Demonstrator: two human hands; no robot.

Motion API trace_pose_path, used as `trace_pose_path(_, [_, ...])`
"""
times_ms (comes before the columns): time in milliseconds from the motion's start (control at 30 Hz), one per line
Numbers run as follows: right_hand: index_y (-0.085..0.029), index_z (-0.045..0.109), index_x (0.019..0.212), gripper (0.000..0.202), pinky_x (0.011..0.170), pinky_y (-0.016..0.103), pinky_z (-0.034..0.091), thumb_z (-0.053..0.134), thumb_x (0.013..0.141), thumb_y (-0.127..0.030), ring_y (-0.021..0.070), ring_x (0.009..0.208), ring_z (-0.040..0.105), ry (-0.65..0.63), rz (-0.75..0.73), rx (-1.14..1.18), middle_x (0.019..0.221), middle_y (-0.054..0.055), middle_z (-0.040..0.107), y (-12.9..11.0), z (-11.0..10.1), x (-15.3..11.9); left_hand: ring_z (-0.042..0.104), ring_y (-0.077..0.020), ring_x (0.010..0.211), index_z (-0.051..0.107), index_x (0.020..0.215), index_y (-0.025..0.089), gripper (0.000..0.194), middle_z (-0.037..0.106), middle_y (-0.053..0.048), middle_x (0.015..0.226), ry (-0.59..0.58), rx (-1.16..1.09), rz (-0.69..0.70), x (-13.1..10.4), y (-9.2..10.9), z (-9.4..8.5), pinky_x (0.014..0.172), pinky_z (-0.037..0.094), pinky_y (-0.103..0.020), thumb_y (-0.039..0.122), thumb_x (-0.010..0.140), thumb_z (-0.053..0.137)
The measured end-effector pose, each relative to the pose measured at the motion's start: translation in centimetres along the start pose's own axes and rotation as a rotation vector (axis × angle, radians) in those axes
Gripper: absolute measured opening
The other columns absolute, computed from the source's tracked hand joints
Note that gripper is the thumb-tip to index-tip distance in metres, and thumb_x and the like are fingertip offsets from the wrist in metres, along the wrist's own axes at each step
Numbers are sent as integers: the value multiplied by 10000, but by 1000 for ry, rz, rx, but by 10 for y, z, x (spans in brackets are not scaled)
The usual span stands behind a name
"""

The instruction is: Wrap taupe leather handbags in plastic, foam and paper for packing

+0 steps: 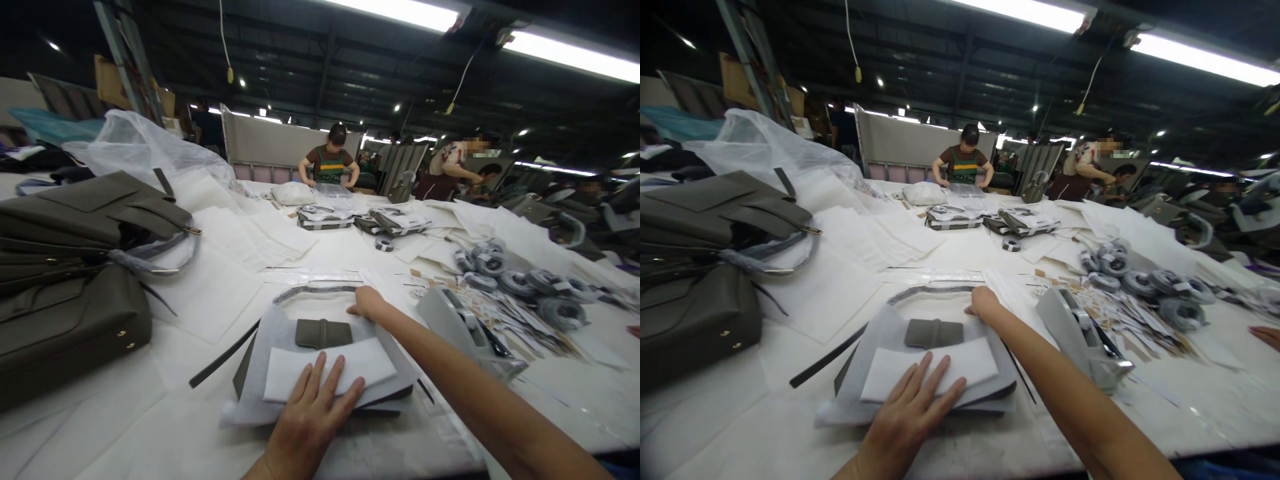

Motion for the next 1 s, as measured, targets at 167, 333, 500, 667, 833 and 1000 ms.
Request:
trace_pose_path(167, [-180, 605, 1213, 309, 876, 419, 552, 604, 955, -351, 222, 1037, 632, -201, 102, 75, 1235, 88, 614, 19, 8, 0, 478, -343, 1343, 382, 1496, 324, 499, 459, -84, 1510, 31, -17, 68, -2, 1, -1, 1014, 513, -433, 264, 1009, 472])
trace_pose_path(333, [-163, 619, 1173, 289, 836, 400, 565, 606, 955, -352, 208, 981, 648, -246, 86, 277, 1173, 73, 639, 24, 20, -6, 458, -327, 1363, 408, 1477, 357, 499, 435, -59, 1529, 47, -33, 43, -4, -4, -2, 1051, 483, -421, 287, 995, 519])
trace_pose_path(500, [-114, 642, 1021, 188, 722, 317, 580, 673, 905, -259, 164, 800, 681, -128, 72, 536, 935, 62, 706, 31, 14, -11, 480, -332, 1344, 375, 1500, 324, 489, 446, -76, 1520, 20, -19, 99, -4, -2, -3, 1019, 504, -414, 269, 1019, 444])
trace_pose_path(667, [-120, 670, 885, 223, 657, 249, 569, 805, 745, -230, 156, 714, 700, 4, -18, 816, 834, 88, 756, 31, -5, -18, 432, -325, 1381, 362, 1499, 355, 501, 428, -46, 1535, -4, -41, 23, -3, -3, 1, 1058, 469, -431, 199, 1025, 395])
trace_pose_path(833, [-122, 746, 778, 281, 614, 259, 541, 792, 706, -390, 152, 619, 663, 149, -113, 932, 733, 80, 751, 35, -27, -28, 417, -323, 1392, 362, 1501, 341, 509, 395, -56, 1554, 10, -48, 60, -3, -3, 4, 1034, 486, -436, 156, 1027, 338])
trace_pose_path(1000, [-169, 786, 877, 305, 758, 302, 551, 698, 780, -445, 204, 801, 700, 250, -227, 955, 848, 59, 775, 33, -48, -64, 395, -329, 1405, 337, 1512, 336, 527, 415, -63, 1542, -90, -29, 76, 1, -8, 7, 1044, 486, -454, 154, 1019, 373])
Point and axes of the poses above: each hand's wrist, its own x-axis towards the middle knuckle, its own z-axis out of the palm, y = z × x, the point moved 7 cm from there along x, towards the middle knuckle
